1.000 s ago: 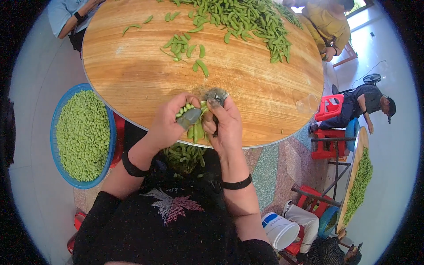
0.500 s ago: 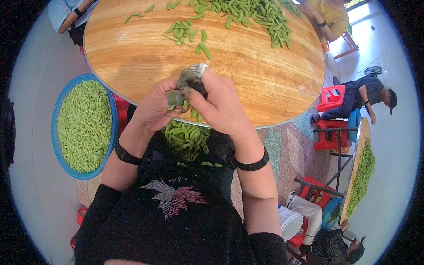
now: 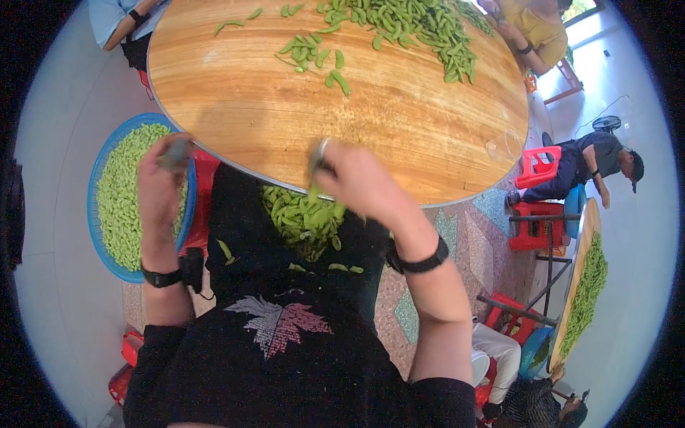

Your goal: The recorder is shelling green beans by hand, using a small thumb-mounted blade to open the pods and placing the beans into a large blue basin.

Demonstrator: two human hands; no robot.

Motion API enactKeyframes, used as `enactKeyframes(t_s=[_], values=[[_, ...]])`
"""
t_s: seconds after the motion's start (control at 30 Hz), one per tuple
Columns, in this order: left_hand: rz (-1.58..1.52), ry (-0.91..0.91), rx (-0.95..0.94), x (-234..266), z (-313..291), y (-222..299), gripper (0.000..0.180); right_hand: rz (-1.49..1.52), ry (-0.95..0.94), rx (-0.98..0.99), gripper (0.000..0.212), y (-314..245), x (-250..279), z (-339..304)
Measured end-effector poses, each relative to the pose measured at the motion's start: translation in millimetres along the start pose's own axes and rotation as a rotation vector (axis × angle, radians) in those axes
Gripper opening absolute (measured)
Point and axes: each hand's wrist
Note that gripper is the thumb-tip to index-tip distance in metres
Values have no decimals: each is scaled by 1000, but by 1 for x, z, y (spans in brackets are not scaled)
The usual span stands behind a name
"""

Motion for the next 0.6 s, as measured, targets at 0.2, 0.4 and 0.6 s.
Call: enactKeyframes(t_s=[0.2, 0.4, 0.6], values=[[1147, 178, -186, 103, 17, -67, 32, 19, -73, 44, 22, -15, 35, 14], [750, 395, -607, 13, 5, 6, 30, -520, 325, -53, 20, 27, 51, 81], [658, -111, -883, -93, -2, 31, 36, -196, 167, -57, 21, -9, 42, 49]])
Point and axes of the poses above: each hand's wrist, its own z-axis towards the middle knuckle, its own x-axis out of the back of the hand, y = z × x, and after that the axes turned 12 degrees about z, right-handed
